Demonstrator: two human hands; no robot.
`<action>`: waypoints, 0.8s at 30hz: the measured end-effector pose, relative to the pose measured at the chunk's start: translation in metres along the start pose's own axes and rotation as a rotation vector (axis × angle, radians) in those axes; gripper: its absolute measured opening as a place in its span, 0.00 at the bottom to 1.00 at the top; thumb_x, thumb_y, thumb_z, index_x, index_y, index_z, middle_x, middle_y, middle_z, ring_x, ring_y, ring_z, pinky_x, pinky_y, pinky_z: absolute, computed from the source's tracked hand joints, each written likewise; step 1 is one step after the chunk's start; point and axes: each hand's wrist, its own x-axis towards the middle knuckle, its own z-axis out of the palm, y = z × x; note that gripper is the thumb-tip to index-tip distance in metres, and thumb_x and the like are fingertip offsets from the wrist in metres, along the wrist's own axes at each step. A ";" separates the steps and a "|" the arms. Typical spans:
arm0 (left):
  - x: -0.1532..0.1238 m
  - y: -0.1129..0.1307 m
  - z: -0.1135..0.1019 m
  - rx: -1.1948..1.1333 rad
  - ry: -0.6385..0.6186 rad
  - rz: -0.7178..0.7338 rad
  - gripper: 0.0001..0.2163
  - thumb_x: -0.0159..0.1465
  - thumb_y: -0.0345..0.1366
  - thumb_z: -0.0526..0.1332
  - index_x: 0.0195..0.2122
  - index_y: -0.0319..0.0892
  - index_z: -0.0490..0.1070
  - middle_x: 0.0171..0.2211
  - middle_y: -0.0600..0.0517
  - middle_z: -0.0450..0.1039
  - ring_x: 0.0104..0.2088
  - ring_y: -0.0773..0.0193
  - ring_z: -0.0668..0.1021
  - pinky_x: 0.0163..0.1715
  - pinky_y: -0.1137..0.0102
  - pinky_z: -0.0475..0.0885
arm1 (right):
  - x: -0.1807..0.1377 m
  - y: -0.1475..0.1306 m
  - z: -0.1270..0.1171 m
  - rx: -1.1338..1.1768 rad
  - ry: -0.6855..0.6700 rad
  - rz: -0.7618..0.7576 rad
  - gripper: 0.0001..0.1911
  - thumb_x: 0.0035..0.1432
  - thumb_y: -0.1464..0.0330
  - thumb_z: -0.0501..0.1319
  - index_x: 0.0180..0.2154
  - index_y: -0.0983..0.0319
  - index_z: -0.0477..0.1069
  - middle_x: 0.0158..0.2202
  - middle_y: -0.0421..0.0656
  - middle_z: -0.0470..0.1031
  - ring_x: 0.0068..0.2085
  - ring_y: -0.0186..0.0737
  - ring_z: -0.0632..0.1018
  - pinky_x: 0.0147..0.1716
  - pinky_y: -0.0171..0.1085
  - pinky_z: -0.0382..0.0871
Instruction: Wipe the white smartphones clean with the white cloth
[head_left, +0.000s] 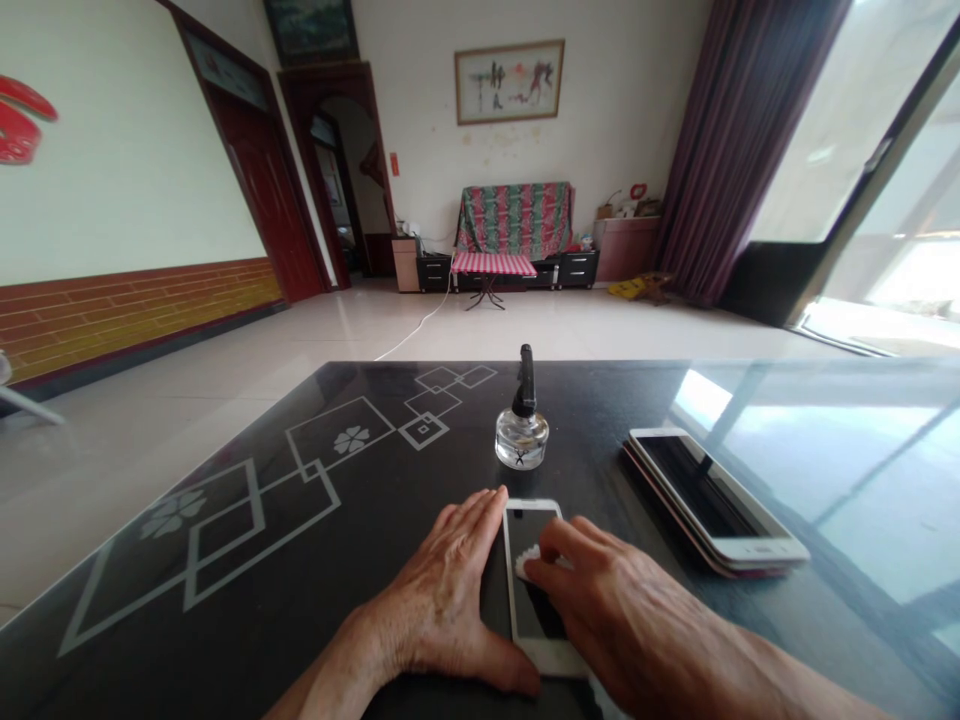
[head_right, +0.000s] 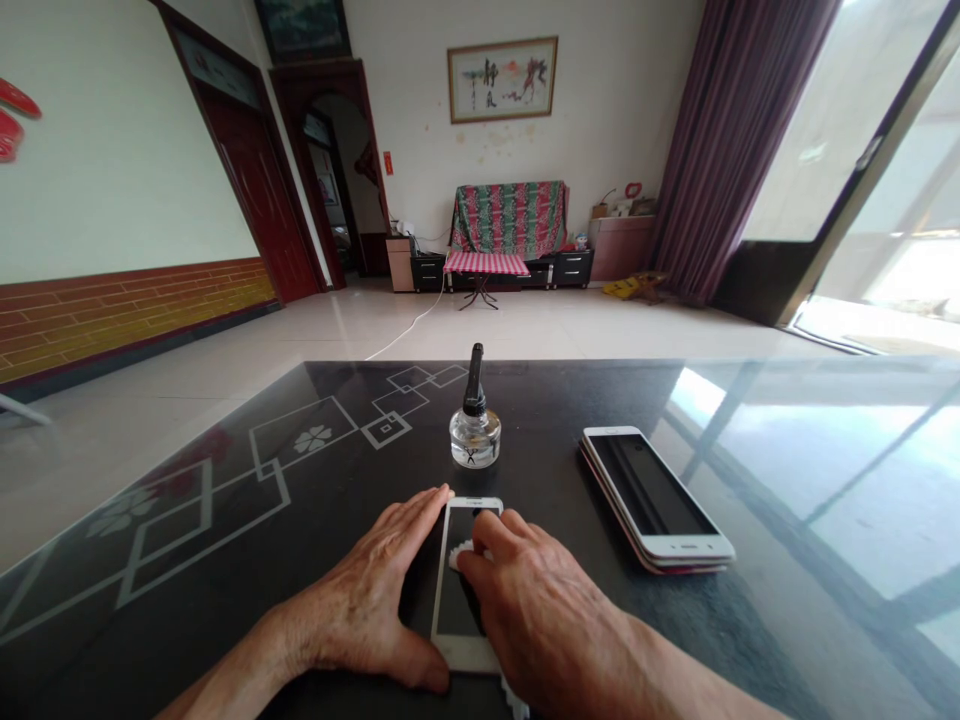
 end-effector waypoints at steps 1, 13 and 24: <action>0.000 0.000 0.000 -0.006 0.000 -0.002 0.61 0.39 0.53 0.70 0.67 0.40 0.34 0.67 0.40 0.36 0.66 0.43 0.45 0.63 0.47 0.42 | -0.002 -0.003 0.001 0.010 -0.015 -0.016 0.12 0.54 0.75 0.55 0.38 0.60 0.73 0.38 0.46 0.70 0.37 0.39 0.71 0.38 0.36 0.66; -0.001 0.001 -0.001 -0.016 -0.004 0.009 0.61 0.40 0.54 0.70 0.67 0.39 0.34 0.67 0.39 0.37 0.66 0.43 0.45 0.63 0.46 0.41 | 0.020 0.020 0.009 -0.025 0.191 -0.007 0.12 0.59 0.75 0.53 0.38 0.61 0.74 0.36 0.46 0.69 0.37 0.38 0.69 0.38 0.36 0.65; 0.000 0.001 -0.001 -0.010 -0.003 0.007 0.61 0.40 0.55 0.69 0.67 0.39 0.33 0.67 0.40 0.36 0.66 0.45 0.45 0.63 0.47 0.41 | 0.023 0.018 0.009 -0.024 0.163 -0.009 0.12 0.59 0.75 0.52 0.37 0.61 0.73 0.35 0.45 0.68 0.36 0.38 0.69 0.39 0.36 0.64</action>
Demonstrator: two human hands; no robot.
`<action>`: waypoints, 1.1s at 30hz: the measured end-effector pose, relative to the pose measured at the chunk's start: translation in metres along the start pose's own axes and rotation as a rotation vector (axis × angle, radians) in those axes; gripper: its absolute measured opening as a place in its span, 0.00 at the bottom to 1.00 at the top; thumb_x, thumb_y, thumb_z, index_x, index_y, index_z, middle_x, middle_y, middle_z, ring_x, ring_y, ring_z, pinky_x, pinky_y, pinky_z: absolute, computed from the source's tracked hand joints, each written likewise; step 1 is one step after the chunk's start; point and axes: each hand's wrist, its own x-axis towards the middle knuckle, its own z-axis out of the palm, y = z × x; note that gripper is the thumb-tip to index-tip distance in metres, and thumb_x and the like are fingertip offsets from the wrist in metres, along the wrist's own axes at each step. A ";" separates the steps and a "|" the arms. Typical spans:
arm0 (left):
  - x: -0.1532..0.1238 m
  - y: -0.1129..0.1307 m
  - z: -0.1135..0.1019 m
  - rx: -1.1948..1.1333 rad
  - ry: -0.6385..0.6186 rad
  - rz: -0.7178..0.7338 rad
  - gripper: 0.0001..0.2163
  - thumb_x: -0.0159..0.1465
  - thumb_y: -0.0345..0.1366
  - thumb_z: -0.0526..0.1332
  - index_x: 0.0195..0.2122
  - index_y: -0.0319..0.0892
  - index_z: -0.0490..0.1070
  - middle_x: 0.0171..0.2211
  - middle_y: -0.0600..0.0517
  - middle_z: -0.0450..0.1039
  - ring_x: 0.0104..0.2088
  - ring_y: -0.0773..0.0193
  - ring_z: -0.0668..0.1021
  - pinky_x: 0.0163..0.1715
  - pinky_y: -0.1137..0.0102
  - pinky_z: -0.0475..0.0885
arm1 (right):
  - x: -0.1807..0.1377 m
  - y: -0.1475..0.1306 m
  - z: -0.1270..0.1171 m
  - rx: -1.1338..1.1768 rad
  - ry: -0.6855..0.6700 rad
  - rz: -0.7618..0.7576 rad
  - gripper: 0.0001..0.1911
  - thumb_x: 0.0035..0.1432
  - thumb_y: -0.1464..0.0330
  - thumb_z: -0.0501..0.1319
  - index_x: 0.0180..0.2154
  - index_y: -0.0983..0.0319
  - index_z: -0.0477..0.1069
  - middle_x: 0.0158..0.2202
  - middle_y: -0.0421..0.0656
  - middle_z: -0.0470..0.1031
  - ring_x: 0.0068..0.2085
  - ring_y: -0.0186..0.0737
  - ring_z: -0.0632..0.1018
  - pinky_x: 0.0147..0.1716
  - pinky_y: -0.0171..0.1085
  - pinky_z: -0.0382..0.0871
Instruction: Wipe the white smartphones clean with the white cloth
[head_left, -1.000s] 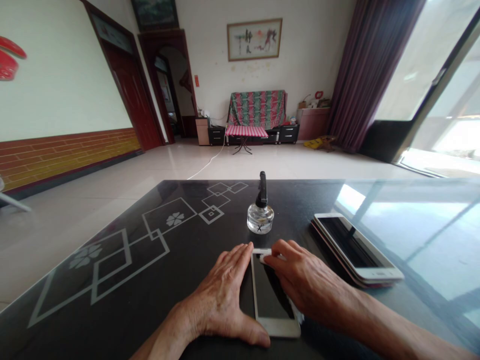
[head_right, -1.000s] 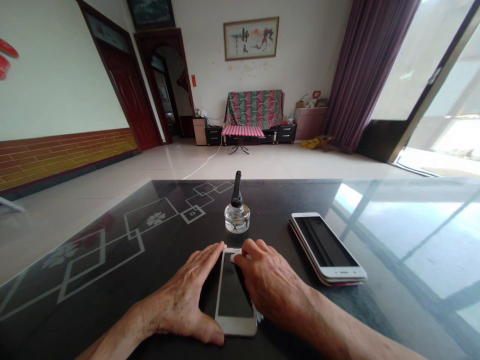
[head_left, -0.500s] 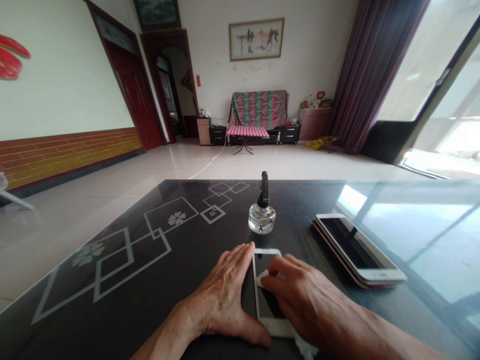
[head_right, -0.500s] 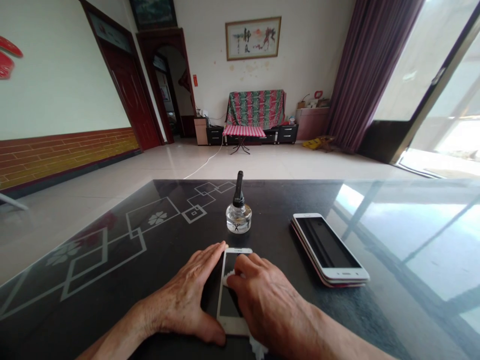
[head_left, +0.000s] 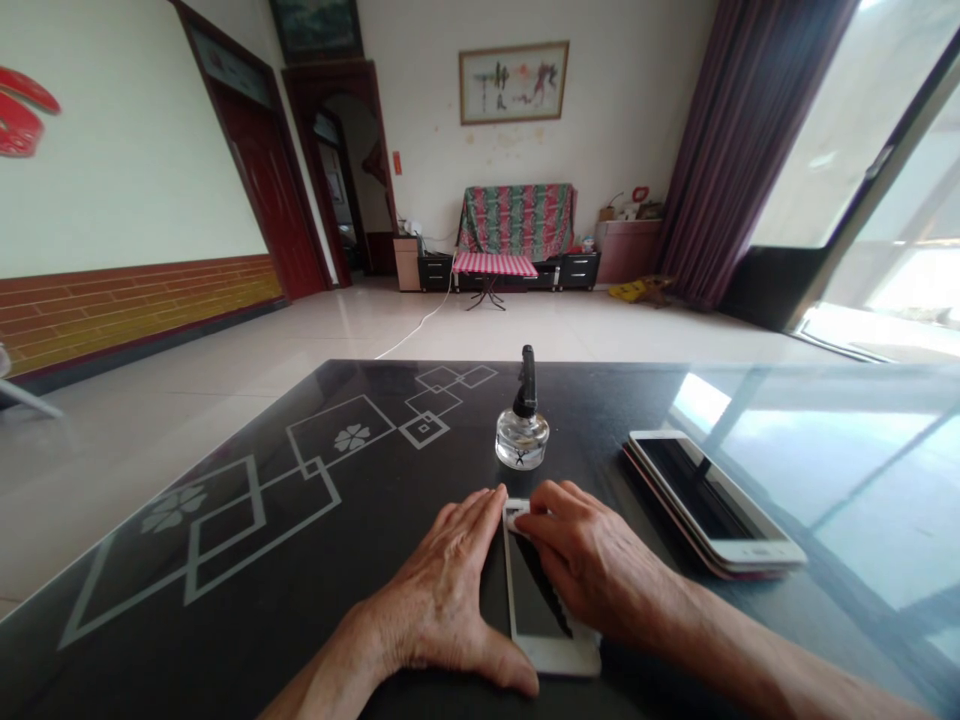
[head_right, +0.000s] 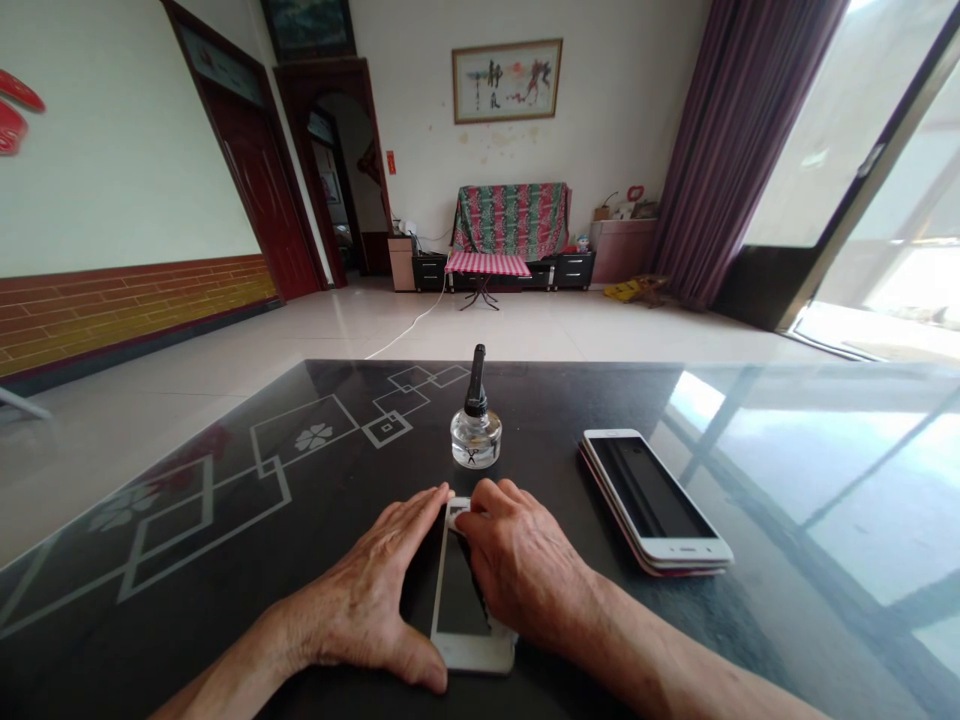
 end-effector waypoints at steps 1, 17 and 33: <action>0.000 0.000 0.000 0.003 -0.003 0.000 0.61 0.40 0.55 0.69 0.67 0.38 0.32 0.67 0.40 0.36 0.66 0.46 0.45 0.63 0.48 0.41 | -0.002 -0.003 -0.002 0.012 -0.029 -0.009 0.11 0.58 0.75 0.52 0.36 0.61 0.73 0.35 0.45 0.68 0.36 0.38 0.69 0.38 0.36 0.64; 0.000 0.006 -0.003 0.023 -0.047 -0.031 0.65 0.36 0.57 0.70 0.67 0.33 0.33 0.67 0.37 0.34 0.66 0.44 0.43 0.63 0.48 0.40 | -0.021 -0.024 -0.015 0.201 -0.205 -0.093 0.09 0.58 0.74 0.54 0.32 0.59 0.72 0.35 0.41 0.69 0.38 0.35 0.70 0.40 0.33 0.64; 0.001 0.004 -0.003 -0.003 -0.029 -0.013 0.64 0.37 0.57 0.70 0.67 0.36 0.32 0.67 0.37 0.34 0.66 0.43 0.44 0.63 0.47 0.39 | 0.004 0.010 0.007 -0.016 0.044 -0.028 0.11 0.61 0.73 0.51 0.37 0.60 0.72 0.35 0.44 0.67 0.36 0.37 0.68 0.38 0.37 0.61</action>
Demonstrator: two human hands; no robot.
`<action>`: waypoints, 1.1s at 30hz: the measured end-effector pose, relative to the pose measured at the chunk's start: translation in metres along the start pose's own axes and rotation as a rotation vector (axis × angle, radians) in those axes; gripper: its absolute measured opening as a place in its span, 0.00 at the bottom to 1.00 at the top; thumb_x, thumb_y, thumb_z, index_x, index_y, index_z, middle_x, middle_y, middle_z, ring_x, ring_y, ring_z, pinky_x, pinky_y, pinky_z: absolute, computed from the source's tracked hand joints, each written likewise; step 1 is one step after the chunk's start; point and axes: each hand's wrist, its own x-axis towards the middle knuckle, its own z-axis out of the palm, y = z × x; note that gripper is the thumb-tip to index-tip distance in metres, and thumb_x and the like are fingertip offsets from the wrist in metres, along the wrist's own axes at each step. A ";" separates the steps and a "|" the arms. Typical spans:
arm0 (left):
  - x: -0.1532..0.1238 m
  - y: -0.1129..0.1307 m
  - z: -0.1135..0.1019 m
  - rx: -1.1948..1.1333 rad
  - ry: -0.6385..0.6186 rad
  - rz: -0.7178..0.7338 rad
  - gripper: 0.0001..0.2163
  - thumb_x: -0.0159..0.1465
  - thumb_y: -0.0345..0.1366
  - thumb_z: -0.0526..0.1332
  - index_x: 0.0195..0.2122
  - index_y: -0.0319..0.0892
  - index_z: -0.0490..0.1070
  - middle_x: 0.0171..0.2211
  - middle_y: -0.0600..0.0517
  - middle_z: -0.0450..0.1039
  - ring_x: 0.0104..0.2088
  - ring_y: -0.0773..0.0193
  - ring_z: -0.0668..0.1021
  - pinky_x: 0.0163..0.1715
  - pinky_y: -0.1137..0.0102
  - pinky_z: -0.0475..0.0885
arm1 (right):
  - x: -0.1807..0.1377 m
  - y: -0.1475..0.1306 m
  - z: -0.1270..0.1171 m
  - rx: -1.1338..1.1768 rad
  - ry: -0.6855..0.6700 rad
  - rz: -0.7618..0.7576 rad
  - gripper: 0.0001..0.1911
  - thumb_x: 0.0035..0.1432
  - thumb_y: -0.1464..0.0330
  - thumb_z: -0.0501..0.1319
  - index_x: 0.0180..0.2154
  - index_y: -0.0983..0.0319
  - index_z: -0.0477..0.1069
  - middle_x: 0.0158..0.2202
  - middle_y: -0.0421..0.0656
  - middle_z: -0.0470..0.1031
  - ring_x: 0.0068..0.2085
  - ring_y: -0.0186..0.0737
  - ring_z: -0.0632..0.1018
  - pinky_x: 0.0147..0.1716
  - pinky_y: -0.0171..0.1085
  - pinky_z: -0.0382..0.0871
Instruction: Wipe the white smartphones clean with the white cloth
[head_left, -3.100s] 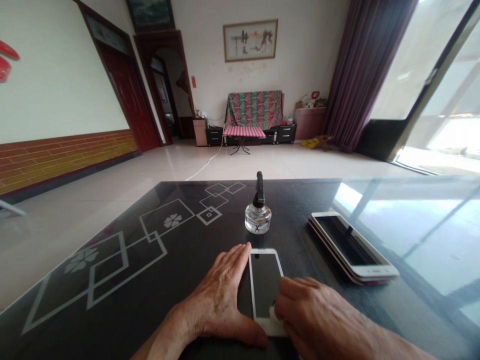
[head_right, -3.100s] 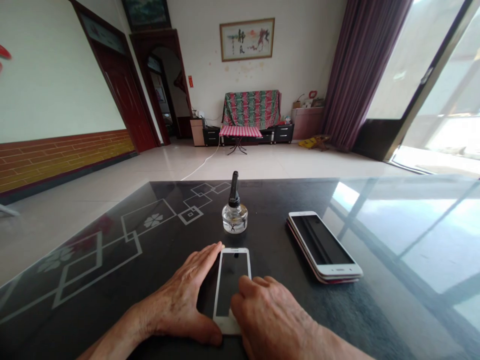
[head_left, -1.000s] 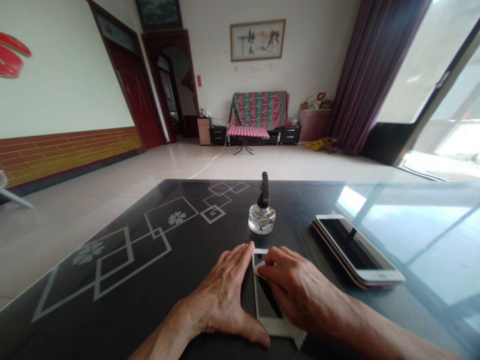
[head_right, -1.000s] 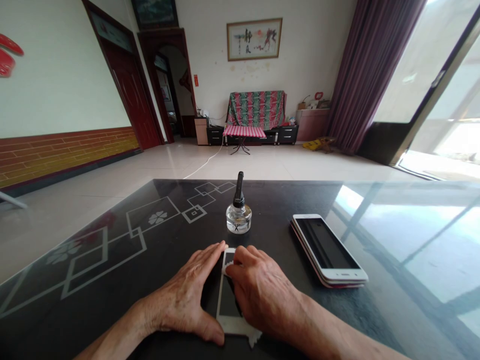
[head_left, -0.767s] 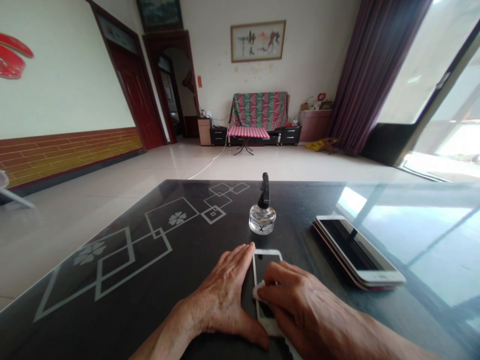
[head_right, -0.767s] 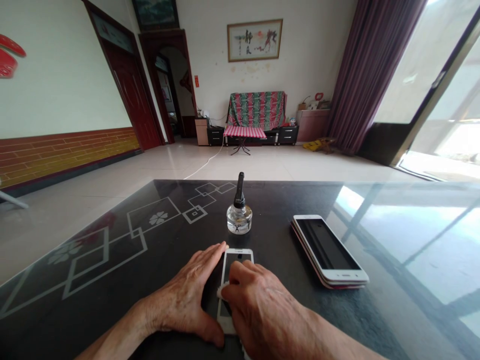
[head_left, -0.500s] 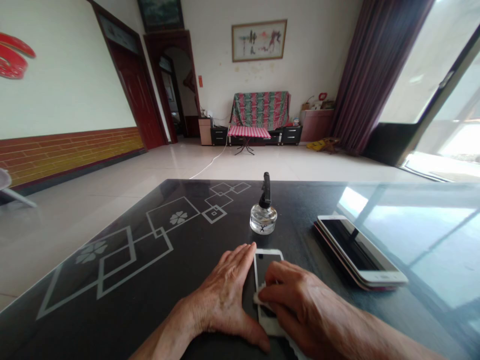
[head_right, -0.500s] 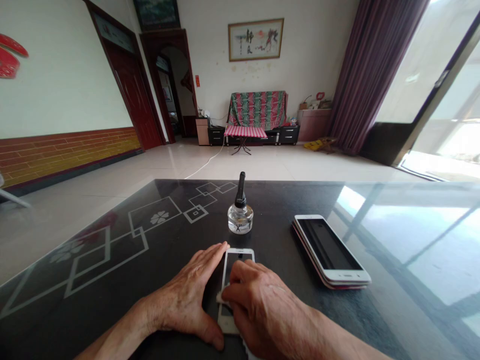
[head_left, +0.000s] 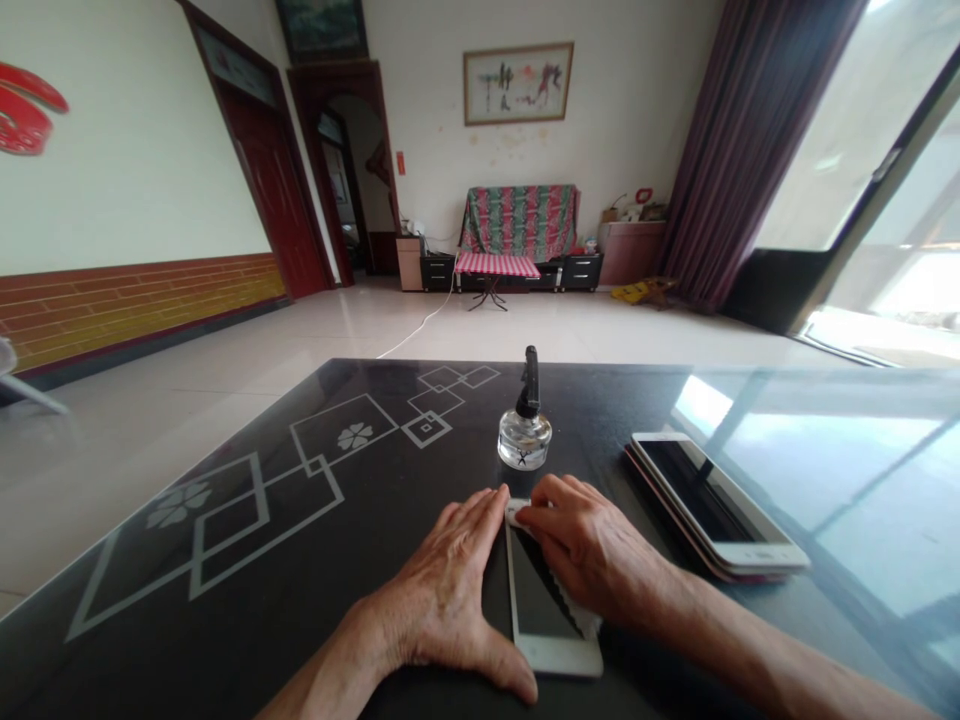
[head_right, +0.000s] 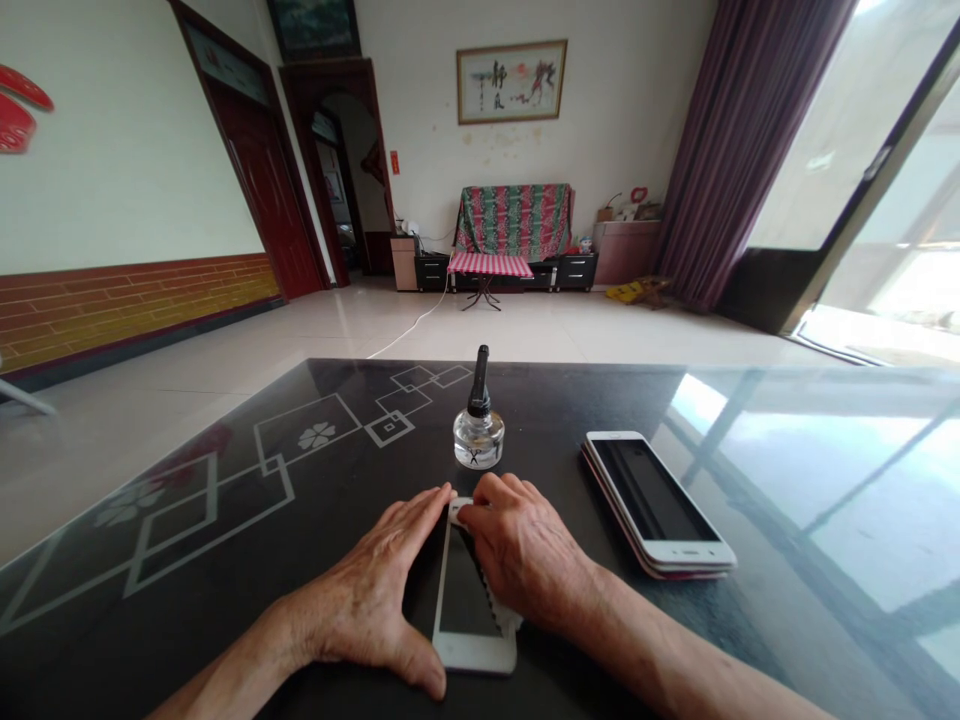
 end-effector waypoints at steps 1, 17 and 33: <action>0.000 0.000 0.000 -0.001 -0.004 -0.005 0.64 0.37 0.57 0.70 0.67 0.36 0.32 0.67 0.37 0.34 0.66 0.43 0.44 0.63 0.47 0.39 | -0.002 -0.002 -0.003 0.007 -0.027 -0.011 0.11 0.60 0.73 0.52 0.35 0.60 0.72 0.34 0.44 0.67 0.35 0.37 0.68 0.38 0.37 0.61; 0.000 -0.002 0.001 -0.030 0.003 -0.004 0.64 0.36 0.56 0.71 0.67 0.38 0.32 0.67 0.39 0.35 0.66 0.43 0.43 0.64 0.47 0.39 | -0.032 -0.031 -0.048 0.247 -0.390 -0.072 0.10 0.57 0.76 0.57 0.32 0.58 0.74 0.34 0.39 0.71 0.34 0.32 0.73 0.34 0.29 0.65; 0.000 -0.006 0.002 0.011 0.021 0.033 0.64 0.38 0.58 0.69 0.67 0.37 0.31 0.67 0.39 0.36 0.66 0.45 0.44 0.63 0.48 0.41 | -0.010 0.019 -0.003 0.031 0.019 0.110 0.14 0.64 0.71 0.49 0.38 0.60 0.73 0.36 0.44 0.67 0.38 0.36 0.71 0.39 0.35 0.66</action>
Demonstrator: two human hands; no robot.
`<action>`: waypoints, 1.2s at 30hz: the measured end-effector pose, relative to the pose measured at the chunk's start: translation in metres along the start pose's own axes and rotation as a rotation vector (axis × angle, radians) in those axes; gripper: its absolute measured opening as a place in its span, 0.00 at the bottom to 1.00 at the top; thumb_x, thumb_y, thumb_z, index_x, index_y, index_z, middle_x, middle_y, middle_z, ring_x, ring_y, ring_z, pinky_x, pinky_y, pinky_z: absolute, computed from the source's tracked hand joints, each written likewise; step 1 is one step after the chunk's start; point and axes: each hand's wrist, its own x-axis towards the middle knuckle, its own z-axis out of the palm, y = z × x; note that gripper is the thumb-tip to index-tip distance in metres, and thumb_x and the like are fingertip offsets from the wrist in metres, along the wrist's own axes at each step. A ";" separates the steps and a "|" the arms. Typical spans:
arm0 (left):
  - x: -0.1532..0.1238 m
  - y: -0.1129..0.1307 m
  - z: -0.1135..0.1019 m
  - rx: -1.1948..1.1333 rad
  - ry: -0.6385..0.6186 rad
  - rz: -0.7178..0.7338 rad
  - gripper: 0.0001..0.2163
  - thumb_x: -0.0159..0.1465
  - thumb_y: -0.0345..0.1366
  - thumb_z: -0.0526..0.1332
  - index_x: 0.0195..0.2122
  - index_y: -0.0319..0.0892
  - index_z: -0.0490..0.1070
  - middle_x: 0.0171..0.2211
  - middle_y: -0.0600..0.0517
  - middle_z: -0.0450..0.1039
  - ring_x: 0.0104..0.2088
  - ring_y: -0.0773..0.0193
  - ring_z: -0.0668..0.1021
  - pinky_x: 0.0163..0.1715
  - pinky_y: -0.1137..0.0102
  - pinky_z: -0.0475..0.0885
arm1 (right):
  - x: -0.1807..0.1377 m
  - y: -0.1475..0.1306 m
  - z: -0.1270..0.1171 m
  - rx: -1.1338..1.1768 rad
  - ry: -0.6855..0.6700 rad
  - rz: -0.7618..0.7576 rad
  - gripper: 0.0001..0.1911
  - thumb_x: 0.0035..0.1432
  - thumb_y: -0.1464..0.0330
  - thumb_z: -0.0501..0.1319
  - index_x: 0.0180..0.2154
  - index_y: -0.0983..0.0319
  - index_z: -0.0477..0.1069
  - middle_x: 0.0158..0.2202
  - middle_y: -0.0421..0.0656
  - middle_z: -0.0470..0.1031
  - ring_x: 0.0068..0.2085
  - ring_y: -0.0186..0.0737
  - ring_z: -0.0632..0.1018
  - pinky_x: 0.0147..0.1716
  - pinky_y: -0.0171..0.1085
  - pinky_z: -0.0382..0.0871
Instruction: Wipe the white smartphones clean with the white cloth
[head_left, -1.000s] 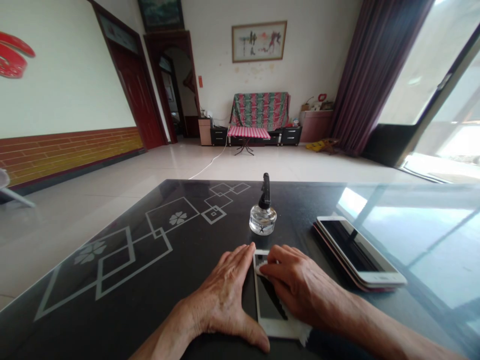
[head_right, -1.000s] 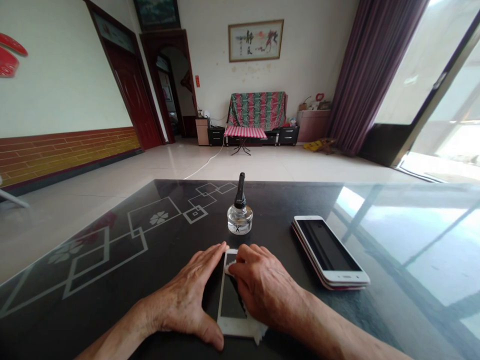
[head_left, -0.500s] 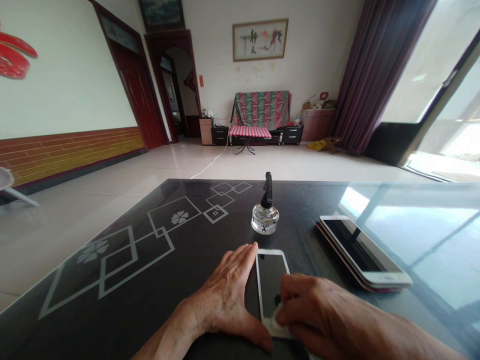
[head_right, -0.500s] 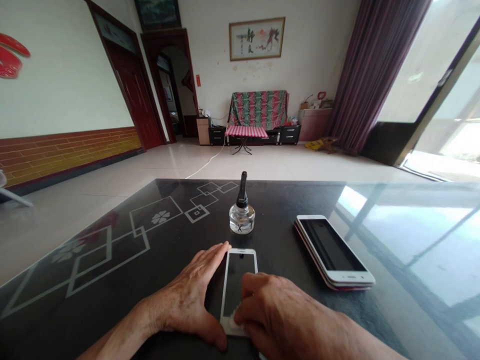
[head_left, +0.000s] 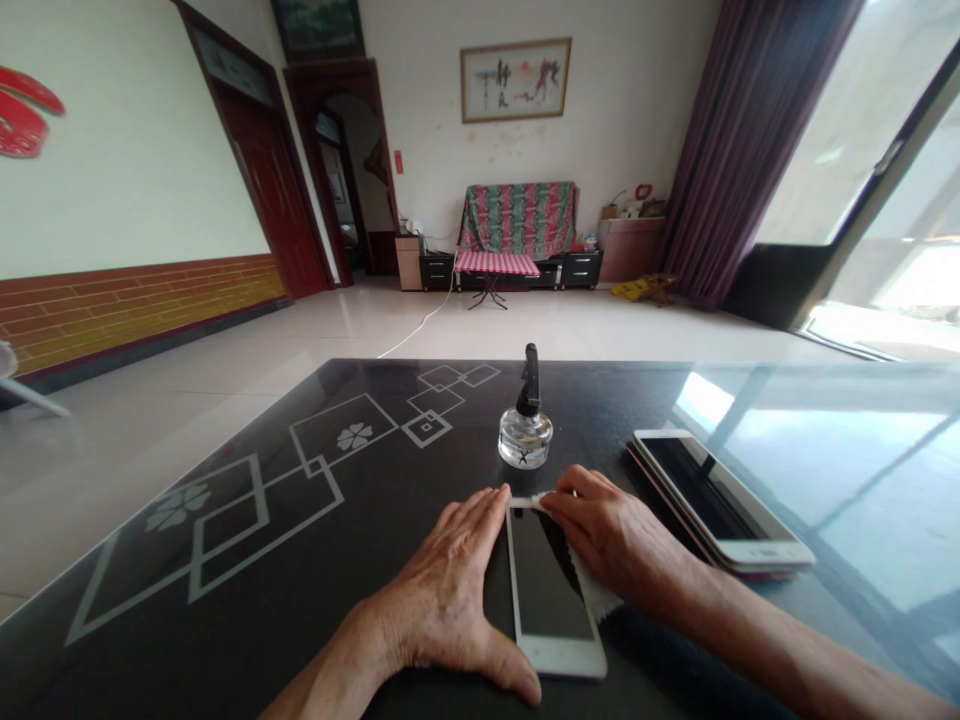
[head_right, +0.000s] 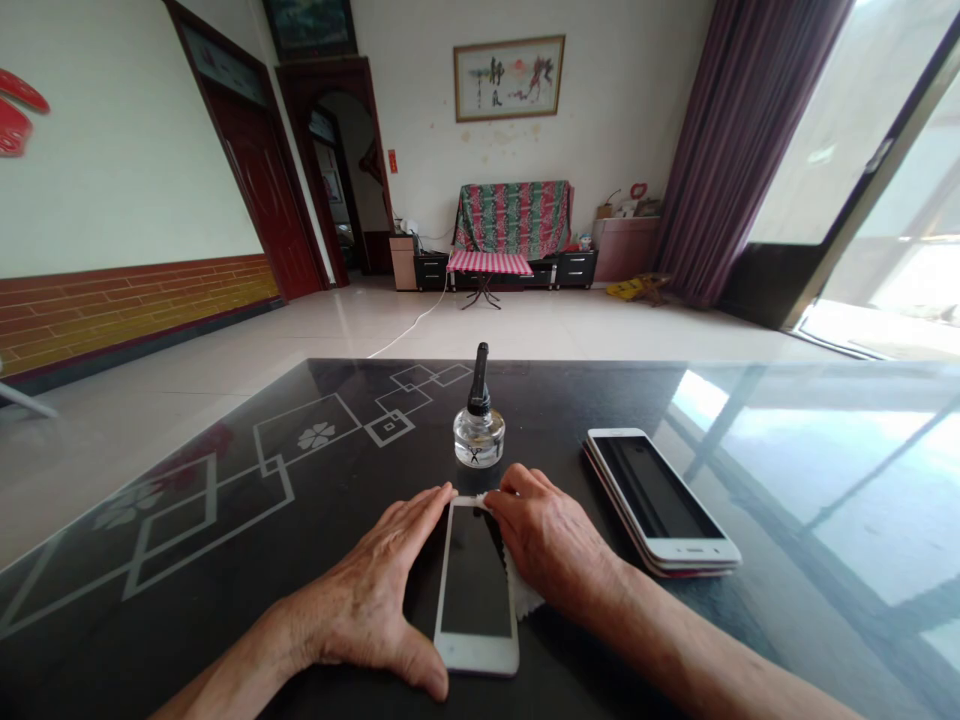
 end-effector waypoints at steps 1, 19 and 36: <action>0.000 0.000 -0.001 -0.002 -0.004 -0.003 0.64 0.38 0.58 0.70 0.67 0.37 0.31 0.67 0.39 0.36 0.66 0.45 0.44 0.63 0.48 0.41 | -0.001 -0.003 -0.003 -0.009 -0.022 -0.003 0.14 0.64 0.71 0.50 0.37 0.60 0.74 0.35 0.43 0.67 0.37 0.36 0.71 0.38 0.34 0.66; 0.000 0.006 -0.002 -0.001 -0.019 -0.046 0.64 0.37 0.57 0.70 0.67 0.37 0.33 0.67 0.39 0.35 0.66 0.44 0.44 0.64 0.48 0.40 | -0.021 -0.040 -0.030 0.121 -0.277 -0.069 0.09 0.60 0.73 0.54 0.29 0.61 0.71 0.33 0.41 0.70 0.32 0.33 0.73 0.32 0.30 0.66; 0.000 0.001 0.001 -0.015 -0.003 -0.012 0.63 0.37 0.56 0.70 0.67 0.40 0.33 0.67 0.39 0.35 0.66 0.41 0.44 0.63 0.46 0.40 | -0.005 -0.020 -0.014 0.020 -0.143 0.022 0.11 0.61 0.73 0.51 0.30 0.62 0.71 0.32 0.42 0.66 0.30 0.32 0.71 0.31 0.31 0.64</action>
